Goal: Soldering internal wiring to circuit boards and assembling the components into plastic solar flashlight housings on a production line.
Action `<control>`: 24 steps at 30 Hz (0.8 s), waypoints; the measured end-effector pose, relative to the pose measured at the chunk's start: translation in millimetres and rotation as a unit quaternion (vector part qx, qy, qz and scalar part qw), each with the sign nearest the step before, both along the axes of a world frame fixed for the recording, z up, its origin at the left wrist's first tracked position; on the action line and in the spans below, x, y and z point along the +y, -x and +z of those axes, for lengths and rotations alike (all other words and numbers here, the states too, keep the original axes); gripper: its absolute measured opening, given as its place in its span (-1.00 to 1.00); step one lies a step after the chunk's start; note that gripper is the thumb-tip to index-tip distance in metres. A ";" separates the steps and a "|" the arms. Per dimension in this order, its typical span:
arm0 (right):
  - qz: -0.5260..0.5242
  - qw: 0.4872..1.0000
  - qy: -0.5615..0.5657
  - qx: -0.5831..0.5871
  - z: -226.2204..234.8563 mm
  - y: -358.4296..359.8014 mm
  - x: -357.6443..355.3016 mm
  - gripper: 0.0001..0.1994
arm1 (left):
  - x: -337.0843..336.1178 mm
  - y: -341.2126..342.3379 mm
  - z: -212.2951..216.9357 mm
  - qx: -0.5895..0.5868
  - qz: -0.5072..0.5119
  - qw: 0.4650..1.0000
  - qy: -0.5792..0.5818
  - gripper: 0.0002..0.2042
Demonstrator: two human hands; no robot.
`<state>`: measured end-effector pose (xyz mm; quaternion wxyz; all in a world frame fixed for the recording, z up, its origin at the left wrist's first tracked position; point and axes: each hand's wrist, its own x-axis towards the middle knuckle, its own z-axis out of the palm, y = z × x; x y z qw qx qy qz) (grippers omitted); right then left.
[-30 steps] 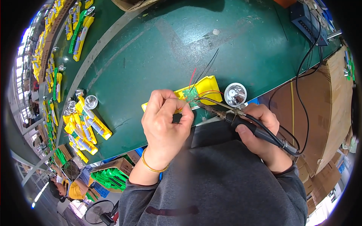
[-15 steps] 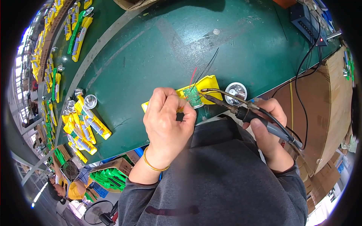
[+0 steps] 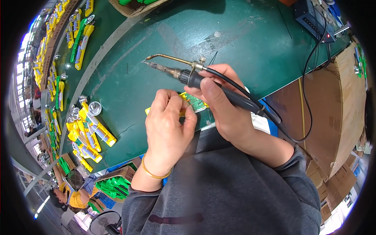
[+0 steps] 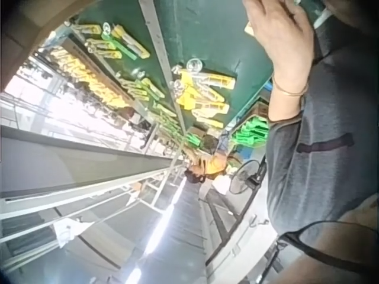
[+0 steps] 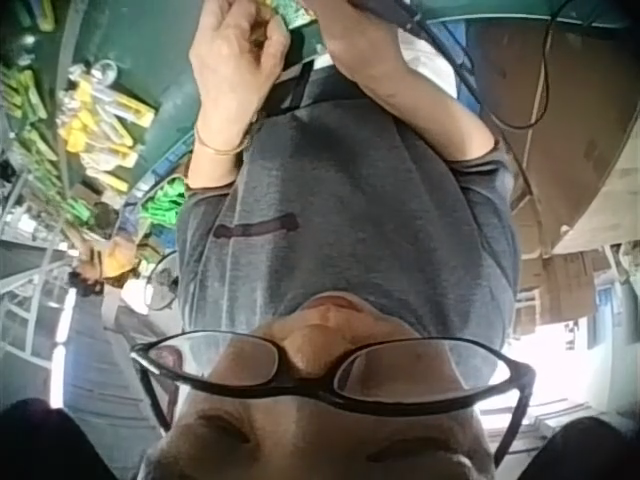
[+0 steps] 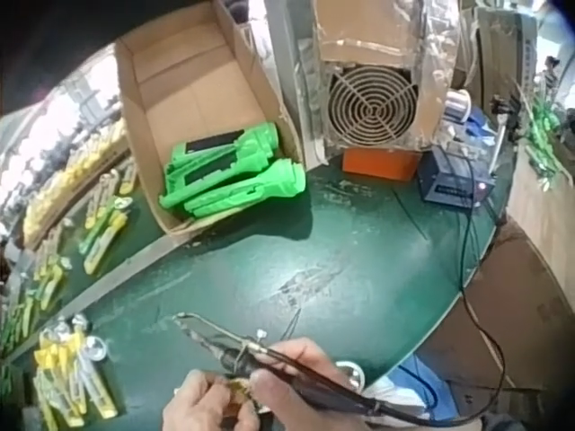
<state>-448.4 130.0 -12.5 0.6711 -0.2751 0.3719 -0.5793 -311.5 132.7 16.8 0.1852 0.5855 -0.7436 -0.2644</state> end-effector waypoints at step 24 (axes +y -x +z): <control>-0.057 0.995 0.031 0.075 19.8 74.2 21.3 -0.70 | -20.2 -11.9 8.6 0.047 -0.109 0.992 -0.044 -0.89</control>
